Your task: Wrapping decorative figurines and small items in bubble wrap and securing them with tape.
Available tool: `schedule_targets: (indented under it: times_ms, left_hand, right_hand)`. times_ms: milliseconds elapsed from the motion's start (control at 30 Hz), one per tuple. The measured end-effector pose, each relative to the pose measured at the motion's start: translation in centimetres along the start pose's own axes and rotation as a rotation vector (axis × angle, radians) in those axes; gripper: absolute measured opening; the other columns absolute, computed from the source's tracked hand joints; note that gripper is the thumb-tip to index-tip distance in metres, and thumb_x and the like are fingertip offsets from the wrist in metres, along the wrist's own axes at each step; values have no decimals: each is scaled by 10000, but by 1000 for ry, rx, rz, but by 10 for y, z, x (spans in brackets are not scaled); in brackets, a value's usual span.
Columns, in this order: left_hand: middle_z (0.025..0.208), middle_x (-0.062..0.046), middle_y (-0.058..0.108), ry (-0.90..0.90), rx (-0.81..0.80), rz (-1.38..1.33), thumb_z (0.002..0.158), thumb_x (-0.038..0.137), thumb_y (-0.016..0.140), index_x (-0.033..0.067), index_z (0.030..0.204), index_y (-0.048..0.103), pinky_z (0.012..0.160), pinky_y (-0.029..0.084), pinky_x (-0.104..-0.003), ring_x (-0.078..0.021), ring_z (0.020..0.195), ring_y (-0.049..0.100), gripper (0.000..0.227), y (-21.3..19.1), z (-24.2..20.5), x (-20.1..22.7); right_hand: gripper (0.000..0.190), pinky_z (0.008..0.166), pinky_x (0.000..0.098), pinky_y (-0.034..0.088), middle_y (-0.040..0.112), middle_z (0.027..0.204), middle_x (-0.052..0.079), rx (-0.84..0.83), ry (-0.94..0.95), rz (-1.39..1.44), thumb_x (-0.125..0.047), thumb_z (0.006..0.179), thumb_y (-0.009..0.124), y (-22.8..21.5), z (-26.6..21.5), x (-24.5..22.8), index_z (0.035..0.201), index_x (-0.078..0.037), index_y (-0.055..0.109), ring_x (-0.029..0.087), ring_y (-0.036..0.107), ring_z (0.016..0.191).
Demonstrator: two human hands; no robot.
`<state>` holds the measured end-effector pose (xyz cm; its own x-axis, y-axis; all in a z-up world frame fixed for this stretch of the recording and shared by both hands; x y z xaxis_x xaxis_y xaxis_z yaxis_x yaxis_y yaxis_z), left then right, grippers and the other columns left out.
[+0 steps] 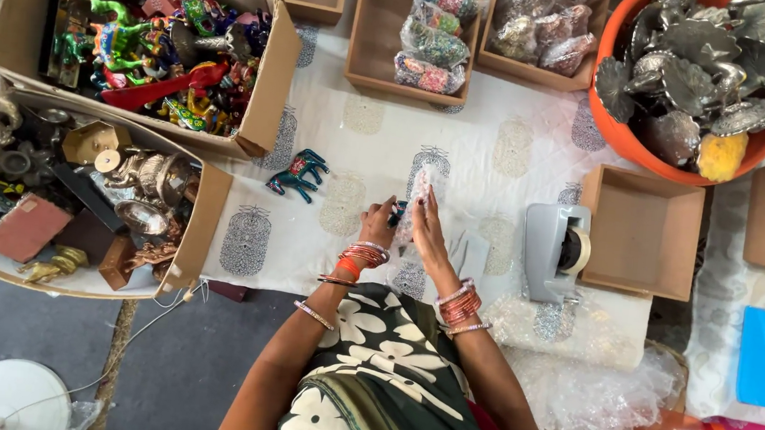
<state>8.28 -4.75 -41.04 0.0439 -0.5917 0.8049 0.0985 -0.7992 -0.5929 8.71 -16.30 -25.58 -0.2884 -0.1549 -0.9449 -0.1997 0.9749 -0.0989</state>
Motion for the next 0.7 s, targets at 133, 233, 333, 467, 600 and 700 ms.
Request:
schedule_targets:
  times_ms: [133, 233, 333, 467, 600, 700]
  left_hand:
    - [1140, -145, 693, -41, -40, -106, 801, 105, 803, 129, 1443, 494, 987, 468, -511, -346, 1093, 615, 713, -16, 4, 6]
    - [1282, -134, 576, -429, -281, -683, 816, 55, 733, 133, 1482, 397, 710, 628, -451, -311, 976, 686, 750, -22, -7, 9]
    - [1269, -180, 586, -316, -254, -665, 858, 31, 755, 84, 1471, 446, 699, 656, -342, -267, 1053, 678, 688, -25, -9, 9]
    - [1183, -194, 648, -179, -108, -444, 844, 55, 775, 52, 1394, 478, 757, 610, -403, -296, 996, 680, 625, -38, -8, 17]
    - [1062, -191, 684, -83, -27, -387, 841, 83, 770, 40, 1339, 420, 813, 572, -416, -302, 951, 688, 611, -51, -11, 39]
    - [1037, -201, 679, -101, 2, -416, 841, 90, 804, 31, 1301, 388, 818, 568, -418, -304, 925, 683, 624, -40, -15, 31]
  right_hand:
    - [745, 1228, 405, 232, 107, 1701, 164, 18, -59, -173, -476, 1040, 371, -2, -3, 17, 1617, -70, 131, 311, 183, 1543]
    - [675, 1278, 446, 235, 117, 1732, 159, 44, -249, -320, -464, 1093, 402, -4, -10, 7, 1624, -98, 202, 329, 152, 1600]
    - [614, 1260, 464, 226, 166, 1733, 96, 14, -280, -357, -426, 1087, 350, 3, -22, -41, 1647, -201, 235, 330, 90, 1607]
    - [569, 1250, 465, 187, 114, 1725, 55, -31, -23, -142, -402, 1084, 316, -8, -13, -41, 1625, -267, 203, 281, 126, 1571]
    - [550, 1167, 480, 251, 267, 1533, 184, -37, 117, -182, -351, 1053, 335, -15, -16, -58, 1590, -237, 292, 312, 222, 1415]
    - [611, 1160, 617, 302, 260, 1491, 460, 26, 523, -255, -332, 1121, 325, 6, -51, -127, 1726, -324, 245, 579, 254, 1376]
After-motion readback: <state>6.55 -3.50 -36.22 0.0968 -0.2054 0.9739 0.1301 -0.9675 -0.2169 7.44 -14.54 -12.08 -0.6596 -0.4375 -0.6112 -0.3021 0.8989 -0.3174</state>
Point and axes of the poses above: each hand's wrist, its own z-axis towards the middle knuckle, its own y-axis out of the palm, x = y × z, the point moved 5 cm from there along z, towards the middle knuckle
